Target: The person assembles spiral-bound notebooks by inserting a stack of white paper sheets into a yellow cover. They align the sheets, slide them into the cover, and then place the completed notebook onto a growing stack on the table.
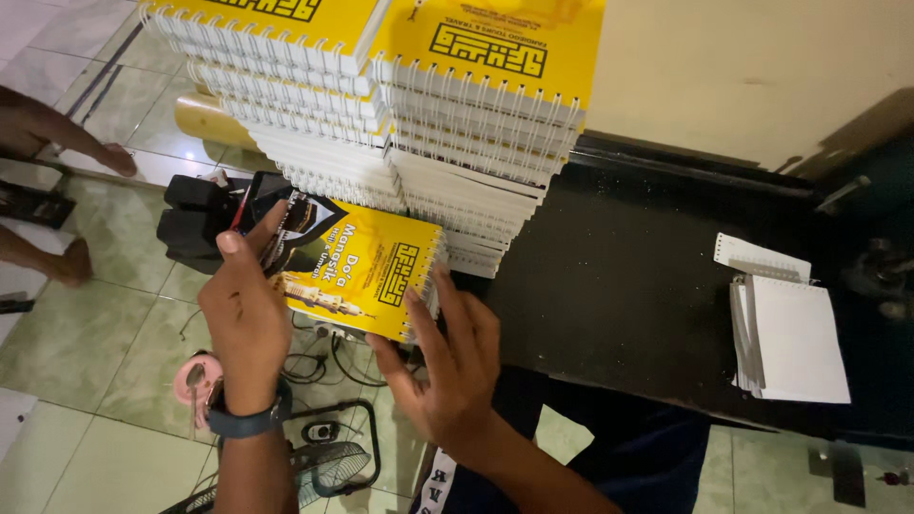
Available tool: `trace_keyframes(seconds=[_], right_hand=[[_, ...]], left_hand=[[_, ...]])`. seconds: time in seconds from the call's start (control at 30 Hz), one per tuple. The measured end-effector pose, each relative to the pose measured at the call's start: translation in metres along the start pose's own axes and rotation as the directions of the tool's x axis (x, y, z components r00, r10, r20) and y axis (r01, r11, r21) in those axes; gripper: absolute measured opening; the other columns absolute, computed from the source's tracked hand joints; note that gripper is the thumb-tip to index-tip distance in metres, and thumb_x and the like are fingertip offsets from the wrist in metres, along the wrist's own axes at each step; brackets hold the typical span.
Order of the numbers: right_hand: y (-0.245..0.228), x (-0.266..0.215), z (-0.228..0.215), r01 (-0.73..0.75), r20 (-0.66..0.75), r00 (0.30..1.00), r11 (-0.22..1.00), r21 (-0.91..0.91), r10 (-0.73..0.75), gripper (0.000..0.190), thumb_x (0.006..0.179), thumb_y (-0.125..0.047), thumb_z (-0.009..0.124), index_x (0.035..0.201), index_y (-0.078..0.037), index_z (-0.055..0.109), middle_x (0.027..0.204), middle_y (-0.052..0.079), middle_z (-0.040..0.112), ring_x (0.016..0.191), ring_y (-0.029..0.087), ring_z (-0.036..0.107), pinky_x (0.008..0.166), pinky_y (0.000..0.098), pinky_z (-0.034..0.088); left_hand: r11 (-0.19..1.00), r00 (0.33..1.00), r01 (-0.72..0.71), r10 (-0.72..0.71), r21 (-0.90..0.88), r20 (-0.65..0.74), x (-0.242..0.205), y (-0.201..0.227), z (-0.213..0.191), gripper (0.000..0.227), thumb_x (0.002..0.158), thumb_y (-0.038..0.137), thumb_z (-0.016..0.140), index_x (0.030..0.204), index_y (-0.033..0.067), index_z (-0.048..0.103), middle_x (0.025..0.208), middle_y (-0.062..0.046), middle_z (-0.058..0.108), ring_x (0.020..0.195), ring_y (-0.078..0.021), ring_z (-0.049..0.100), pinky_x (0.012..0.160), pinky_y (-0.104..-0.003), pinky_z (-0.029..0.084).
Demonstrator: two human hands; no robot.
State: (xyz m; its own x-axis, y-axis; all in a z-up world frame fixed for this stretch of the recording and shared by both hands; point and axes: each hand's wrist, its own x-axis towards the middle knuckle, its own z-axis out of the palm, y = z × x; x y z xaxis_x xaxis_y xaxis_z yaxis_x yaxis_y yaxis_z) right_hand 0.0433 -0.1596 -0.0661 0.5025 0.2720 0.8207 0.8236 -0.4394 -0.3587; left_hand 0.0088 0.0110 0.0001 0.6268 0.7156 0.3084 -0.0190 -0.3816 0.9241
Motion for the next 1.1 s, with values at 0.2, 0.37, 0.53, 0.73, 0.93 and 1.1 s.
trace_keyframes(seconds=[0.2,0.37,0.53,0.73,0.93,1.1], right_hand=[[0.009,-0.005,0.001,-0.072,0.062,0.996,0.973,0.221,0.060,0.066,0.093,-0.026,0.090,0.145,-0.012,0.052,0.157,0.020,0.049,0.118,0.031,0.068,0.097,0.0398,0.055],[0.009,0.008,-0.006,-0.193,0.084,0.981,0.856,0.479,0.174,0.061,0.092,-0.017,0.086,0.143,-0.006,0.054,0.152,0.017,0.051,0.141,0.035,0.055,0.108,0.0418,0.065],[0.016,0.004,0.001,-0.303,0.161,0.950,0.679,0.669,0.266,0.057,0.086,-0.008,0.087,0.136,-0.004,0.058,0.145,0.015,0.049,0.138,0.030,0.055,0.096,0.0310,0.066],[0.020,0.003,0.007,-0.343,0.159,0.928,0.603,0.720,0.338,0.065,0.074,-0.009,0.095,0.131,-0.003,0.062,0.145,0.018,0.047,0.126,0.032,0.059,0.092,0.0390,0.057],[0.016,0.008,-0.011,-0.324,0.201,0.946,0.709,0.626,0.255,0.071,0.087,-0.023,0.086,0.146,-0.007,0.049,0.152,0.019,0.039,0.144,0.040,0.044,0.105,0.0490,0.051],[0.005,0.001,-0.002,-0.133,0.236,0.972,0.811,0.570,-0.007,0.078,0.117,-0.033,0.042,0.166,-0.003,-0.010,0.176,0.019,-0.011,0.168,0.039,-0.005,0.144,0.0539,0.004]], left_hand=[[1.000,1.000,0.001,-0.001,-0.018,-0.003,0.001,-0.009,-0.001,0.063,0.110,0.046,0.028,0.134,0.0021,0.066,0.130,-0.017,0.070,0.119,-0.0219,0.068,0.096,-0.031,0.053],[0.998,0.998,-0.054,0.054,-0.019,-0.011,0.001,-0.020,-0.001,0.062,0.111,0.046,0.031,0.133,0.0002,0.066,0.128,-0.016,0.071,0.119,-0.0226,0.068,0.097,-0.031,0.053],[0.999,0.999,-0.008,0.006,-0.049,-0.043,-0.001,-0.025,0.004,0.064,0.108,0.052,0.032,0.134,0.0051,0.067,0.124,-0.013,0.074,0.110,-0.0188,0.070,0.085,-0.028,0.056],[0.975,0.965,-0.222,0.220,0.002,-0.144,-0.003,-0.033,0.013,0.056,0.118,0.030,0.025,0.132,-0.0007,0.069,0.122,-0.024,0.070,0.117,-0.0356,0.066,0.112,-0.052,0.044],[0.900,0.801,-0.394,0.435,0.186,-0.412,-0.015,-0.028,0.025,0.052,0.117,0.032,0.028,0.147,-0.0040,0.050,0.147,-0.023,0.052,0.141,-0.0389,0.049,0.118,-0.050,0.041],[0.831,0.979,0.026,-0.135,-0.556,-0.155,-0.001,-0.033,0.019,0.074,0.099,0.056,0.037,0.135,-0.0046,0.059,0.140,-0.022,0.064,0.135,-0.0276,0.063,0.119,-0.033,0.048]])
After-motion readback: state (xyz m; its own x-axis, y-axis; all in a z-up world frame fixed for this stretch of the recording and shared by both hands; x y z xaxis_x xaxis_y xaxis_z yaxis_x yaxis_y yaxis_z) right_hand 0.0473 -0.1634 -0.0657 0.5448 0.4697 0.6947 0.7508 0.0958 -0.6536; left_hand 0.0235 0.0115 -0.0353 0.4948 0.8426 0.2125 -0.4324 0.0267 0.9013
